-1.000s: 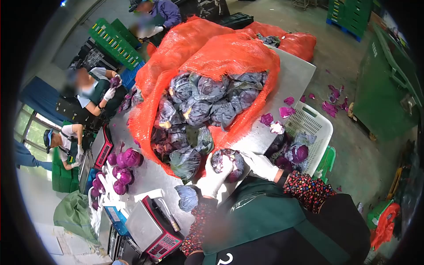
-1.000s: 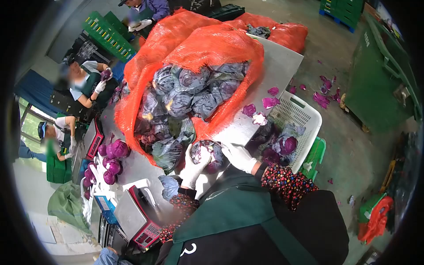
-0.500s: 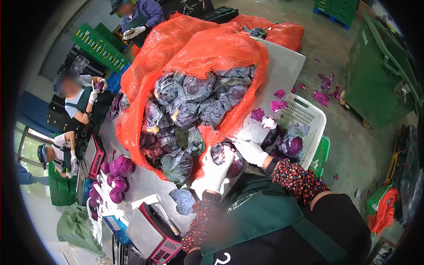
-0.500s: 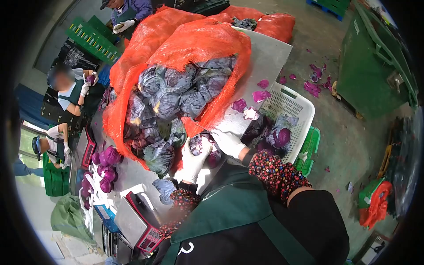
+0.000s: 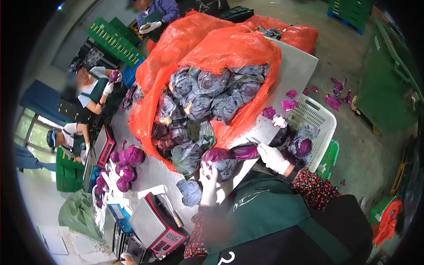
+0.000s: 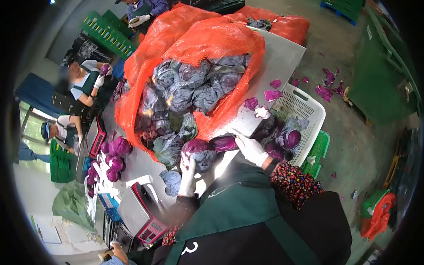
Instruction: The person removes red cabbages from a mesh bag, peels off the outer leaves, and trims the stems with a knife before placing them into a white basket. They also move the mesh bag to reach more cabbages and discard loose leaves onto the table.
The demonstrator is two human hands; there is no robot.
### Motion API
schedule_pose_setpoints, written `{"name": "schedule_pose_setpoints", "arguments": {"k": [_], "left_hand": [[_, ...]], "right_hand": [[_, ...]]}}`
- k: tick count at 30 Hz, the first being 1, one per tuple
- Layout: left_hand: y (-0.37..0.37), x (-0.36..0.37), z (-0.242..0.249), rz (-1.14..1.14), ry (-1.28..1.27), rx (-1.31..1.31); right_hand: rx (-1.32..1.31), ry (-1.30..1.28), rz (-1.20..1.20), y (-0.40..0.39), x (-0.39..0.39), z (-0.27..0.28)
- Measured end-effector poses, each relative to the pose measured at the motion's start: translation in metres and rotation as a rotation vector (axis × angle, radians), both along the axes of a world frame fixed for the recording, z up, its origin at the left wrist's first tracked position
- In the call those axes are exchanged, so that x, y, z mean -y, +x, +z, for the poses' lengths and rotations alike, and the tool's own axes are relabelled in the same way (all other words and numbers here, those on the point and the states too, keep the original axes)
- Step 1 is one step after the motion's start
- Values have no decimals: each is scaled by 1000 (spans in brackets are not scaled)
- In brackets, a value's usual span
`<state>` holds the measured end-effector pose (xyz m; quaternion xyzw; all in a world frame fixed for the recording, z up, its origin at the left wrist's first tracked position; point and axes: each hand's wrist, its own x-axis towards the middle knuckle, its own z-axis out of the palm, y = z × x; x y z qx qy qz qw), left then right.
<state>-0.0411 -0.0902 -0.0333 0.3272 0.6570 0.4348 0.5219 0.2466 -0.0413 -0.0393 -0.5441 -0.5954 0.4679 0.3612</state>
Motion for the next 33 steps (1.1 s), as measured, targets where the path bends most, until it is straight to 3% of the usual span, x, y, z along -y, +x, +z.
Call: {"name": "schedule_pose_setpoints", "arguments": {"k": [1,2,3,5,7,9,10,11,13,14,15,16,18,19,22,23,25,26,27,29,33], "left_hand": [[-5,-11,-26,9,96,-109],[17,-17,-1,109,129,-187],[17,-21,-11,150,84,-358],[32,-23,13,47,204,-617],[41,-21,54,-273,96,-540],[33,-33,22,-481,403,-696],[46,-38,48,-542,254,-581],[44,-48,25,-565,354,-655],[53,-60,41,-669,429,-845],[53,-67,38,-675,433,-842],[50,-74,32,-642,359,-667],[48,-77,29,-604,279,-494],[46,-80,31,-595,262,-431],[44,-80,31,-585,252,-368],[44,-82,27,-611,270,-226],[46,-83,30,-640,281,-172],[47,-87,32,-626,257,-177],[48,-88,38,-650,224,-108],[49,-89,42,-674,191,-38],[44,-94,24,-657,266,-132],[42,-98,26,-640,230,-180]], "right_hand": [[104,-32,-2,10,-4,-44],[-36,-198,-130,20,-6,-40],[-178,-364,-266,32,-9,-35],[587,74,-370,85,-25,-99],[861,138,-536,98,-18,-49],[921,94,-509,97,-12,-15],[846,140,-350,83,-9,13],[767,191,-195,72,-9,28],[896,539,34,53,-8,-13],[727,476,77,37,-6,-13],[554,412,121,20,-8,-11],[602,392,169,9,-8,3],[617,369,216,-7,-5,52],[613,365,220,-11,-10,43],[673,797,224,-20,-24,31],[673,797,231,-22,-27,29],[703,530,322,-25,-34,22],[775,840,312,-22,-38,25],[777,841,318,-22,-42,28],[759,721,339,-22,-48,32],[782,810,302,-29,-62,28]]}}
